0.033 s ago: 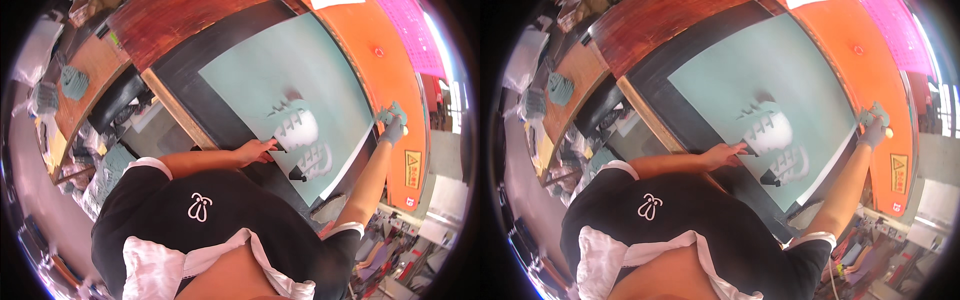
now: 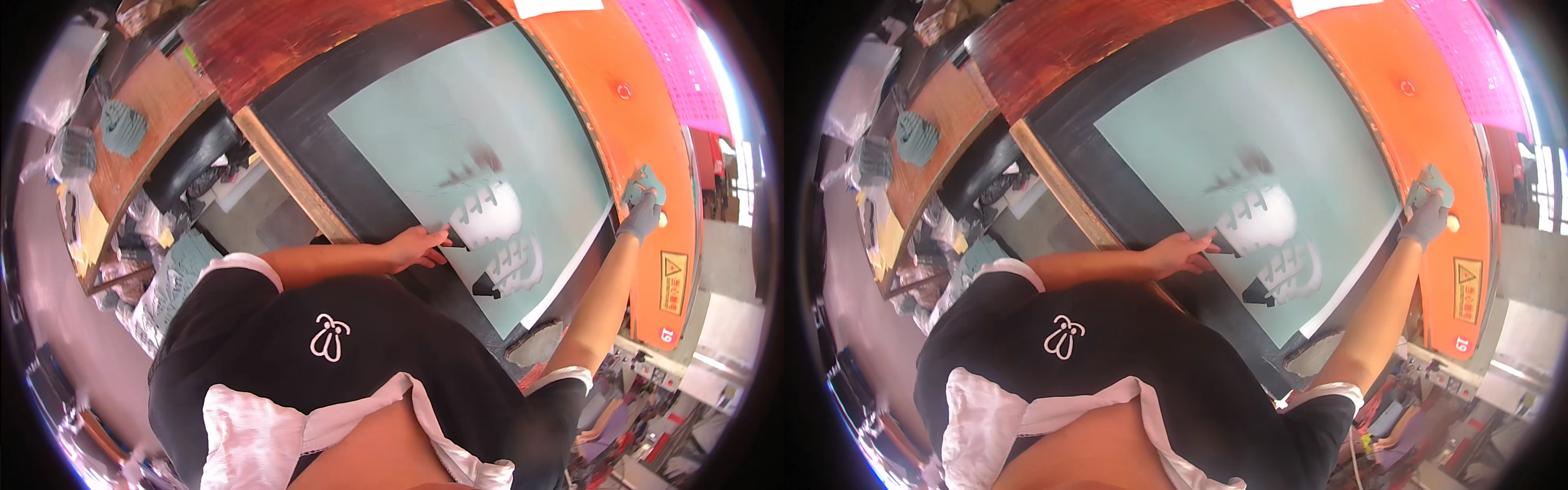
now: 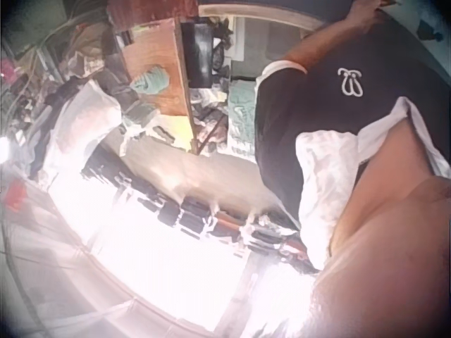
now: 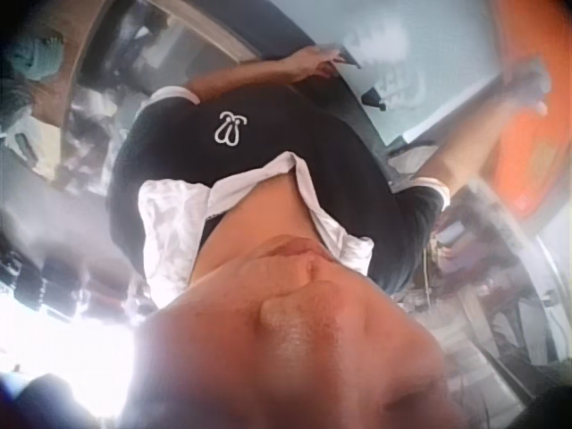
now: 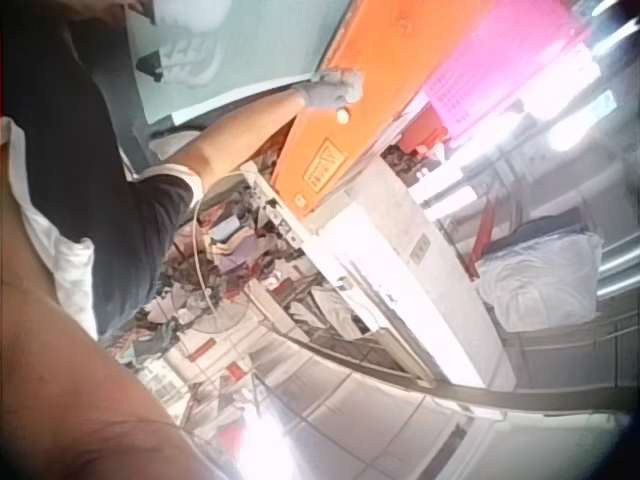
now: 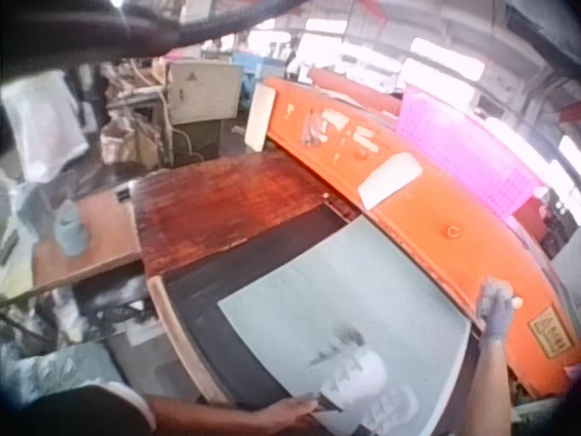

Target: The person wipes a large light-blue sheet on a workbench with a cloth, then handles several light-blue molded pieces, folding and stacking them. The person also moves a white sheet and places it on the floor, then returns to wipe the blue sheet again.

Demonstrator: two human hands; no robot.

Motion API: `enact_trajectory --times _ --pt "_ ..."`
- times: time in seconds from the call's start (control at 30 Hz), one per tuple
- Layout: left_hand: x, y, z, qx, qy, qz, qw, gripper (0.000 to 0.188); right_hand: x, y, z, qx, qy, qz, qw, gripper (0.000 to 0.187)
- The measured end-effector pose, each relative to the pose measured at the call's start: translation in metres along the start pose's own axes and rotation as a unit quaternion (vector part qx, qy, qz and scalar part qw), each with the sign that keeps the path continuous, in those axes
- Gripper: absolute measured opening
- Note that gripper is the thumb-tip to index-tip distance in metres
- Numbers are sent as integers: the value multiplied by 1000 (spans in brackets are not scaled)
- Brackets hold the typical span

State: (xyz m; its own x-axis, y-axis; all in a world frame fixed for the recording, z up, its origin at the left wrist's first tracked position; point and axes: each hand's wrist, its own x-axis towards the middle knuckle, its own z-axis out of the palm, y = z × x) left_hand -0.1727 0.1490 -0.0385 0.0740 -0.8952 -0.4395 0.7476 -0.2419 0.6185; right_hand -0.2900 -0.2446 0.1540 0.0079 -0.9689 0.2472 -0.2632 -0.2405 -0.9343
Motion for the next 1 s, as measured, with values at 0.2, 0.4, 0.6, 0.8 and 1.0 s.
enact_trajectory --times 0.2,0.4,0.6,0.8,1.0 --pt "-8 44 -40 -68 189 109 974 36 -149 10 83 -256 -194 -280 905 43" --pt "7 34 -47 -51 156 183 969 39 -295 52 127 -165 -424 -427 781 43" --pt "7 30 -41 194 149 331 912 61 -290 52 122 -200 -458 -421 757 39" --pt "6 47 -45 -53 216 246 943 49 -285 38 124 -95 -473 -15 876 28" --pt "7 61 -57 11 172 215 961 39 -250 32 137 97 -440 122 884 35"
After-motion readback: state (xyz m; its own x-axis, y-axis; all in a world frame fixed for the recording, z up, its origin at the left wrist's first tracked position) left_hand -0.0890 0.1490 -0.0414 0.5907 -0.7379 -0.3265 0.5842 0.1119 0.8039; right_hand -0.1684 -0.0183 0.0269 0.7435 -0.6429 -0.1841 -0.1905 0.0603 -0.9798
